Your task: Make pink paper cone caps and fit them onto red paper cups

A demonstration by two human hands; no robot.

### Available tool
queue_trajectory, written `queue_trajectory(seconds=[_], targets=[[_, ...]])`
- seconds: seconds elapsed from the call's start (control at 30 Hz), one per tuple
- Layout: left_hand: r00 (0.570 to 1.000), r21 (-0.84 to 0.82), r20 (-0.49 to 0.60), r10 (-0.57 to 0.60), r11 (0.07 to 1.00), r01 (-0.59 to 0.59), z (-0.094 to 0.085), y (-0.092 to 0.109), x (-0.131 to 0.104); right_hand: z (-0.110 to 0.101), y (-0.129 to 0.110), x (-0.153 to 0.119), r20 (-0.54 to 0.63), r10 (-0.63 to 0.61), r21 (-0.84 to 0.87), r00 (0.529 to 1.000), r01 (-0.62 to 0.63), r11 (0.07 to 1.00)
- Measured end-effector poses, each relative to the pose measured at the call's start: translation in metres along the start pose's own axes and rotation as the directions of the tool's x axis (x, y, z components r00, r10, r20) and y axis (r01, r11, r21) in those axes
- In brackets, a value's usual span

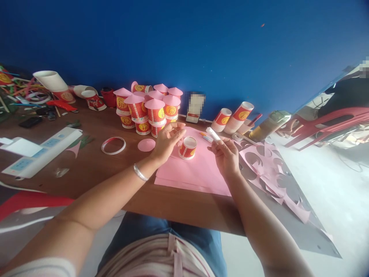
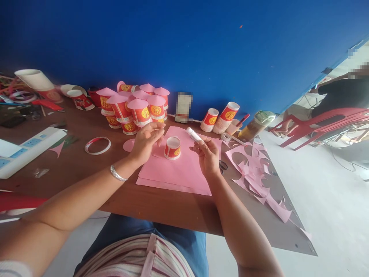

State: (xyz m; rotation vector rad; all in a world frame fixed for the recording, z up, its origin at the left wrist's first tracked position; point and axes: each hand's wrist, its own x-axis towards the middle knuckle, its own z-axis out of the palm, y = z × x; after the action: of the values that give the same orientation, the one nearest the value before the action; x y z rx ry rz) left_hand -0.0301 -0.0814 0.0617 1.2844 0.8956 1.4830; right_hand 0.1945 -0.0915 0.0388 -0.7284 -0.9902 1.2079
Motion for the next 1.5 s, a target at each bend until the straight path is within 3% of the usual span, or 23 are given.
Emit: queue_trajectory(seconds=[0.13, 0.27, 0.37, 0.53, 0.67, 0.73, 0.83, 0.93, 1.03, 1.13, 1.2, 1.27, 1.5], targets=[[0.995, 0.067, 0.087, -0.057, 0.996, 0.051, -0.004, 0.001, 0.001, 0.001, 0.003, -0.002, 0.057, 0.064, 0.025, 0.996, -0.065, 0.998], [0.966, 0.144, 0.233, -0.11, 0.987, 0.078, 0.003, 0.006, -0.008, 0.007, 0.007, -0.007, 0.124, 0.117, 0.017, 0.985, -0.12, 0.993], [0.955, 0.188, 0.273, -0.114, 0.98, 0.063, 0.01, 0.008, -0.012, 0.009, 0.008, -0.009, 0.139, 0.136, 0.005, 0.981, -0.138, 0.99], [0.972, 0.238, 0.231, 0.035, 0.967, -0.091, 0.01, 0.006, -0.011, 0.008, 0.009, -0.008, 0.132, 0.136, 0.01, 0.982, -0.139, 0.99], [0.95, 0.257, 0.255, 0.181, 0.934, -0.247, 0.004, 0.003, -0.007, 0.006, 0.01, -0.008, 0.106, 0.135, 0.023, 0.985, -0.138, 0.99], [0.922, 0.304, 0.277, 0.271, 0.886, -0.351, 0.001, 0.001, -0.005, 0.006, 0.011, -0.007, 0.097, 0.138, 0.022, 0.986, -0.14, 0.99], [0.844, 0.424, 0.354, 0.403, 0.735, -0.529, -0.003, -0.003, -0.004, 0.005, 0.011, -0.006, 0.095, 0.144, 0.025, 0.985, -0.147, 0.989], [0.773, 0.504, 0.443, 0.454, 0.587, -0.633, -0.004, -0.005, -0.007, 0.006, 0.011, -0.006, 0.107, 0.155, 0.034, 0.982, -0.16, 0.987], [0.771, 0.507, 0.469, 0.431, 0.584, -0.634, -0.003, -0.005, -0.009, 0.007, 0.011, -0.007, 0.122, 0.166, 0.034, 0.979, -0.171, 0.985], [0.791, 0.477, 0.438, 0.426, 0.636, -0.607, -0.002, -0.003, -0.009, 0.008, 0.011, -0.007, 0.126, 0.164, 0.03, 0.978, -0.169, 0.985], [0.785, 0.484, 0.426, 0.449, 0.62, -0.617, -0.003, -0.002, -0.008, 0.007, 0.011, -0.008, 0.128, 0.162, 0.03, 0.978, -0.167, 0.985], [0.761, 0.519, 0.45, 0.468, 0.556, -0.649, -0.004, -0.003, -0.008, 0.007, 0.011, -0.008, 0.129, 0.165, 0.036, 0.978, -0.171, 0.985], [0.619, 0.614, 0.611, 0.494, 0.198, -0.764, -0.002, -0.016, -0.016, 0.005, 0.01, -0.006, 0.115, 0.166, 0.092, 0.979, -0.177, 0.98]])
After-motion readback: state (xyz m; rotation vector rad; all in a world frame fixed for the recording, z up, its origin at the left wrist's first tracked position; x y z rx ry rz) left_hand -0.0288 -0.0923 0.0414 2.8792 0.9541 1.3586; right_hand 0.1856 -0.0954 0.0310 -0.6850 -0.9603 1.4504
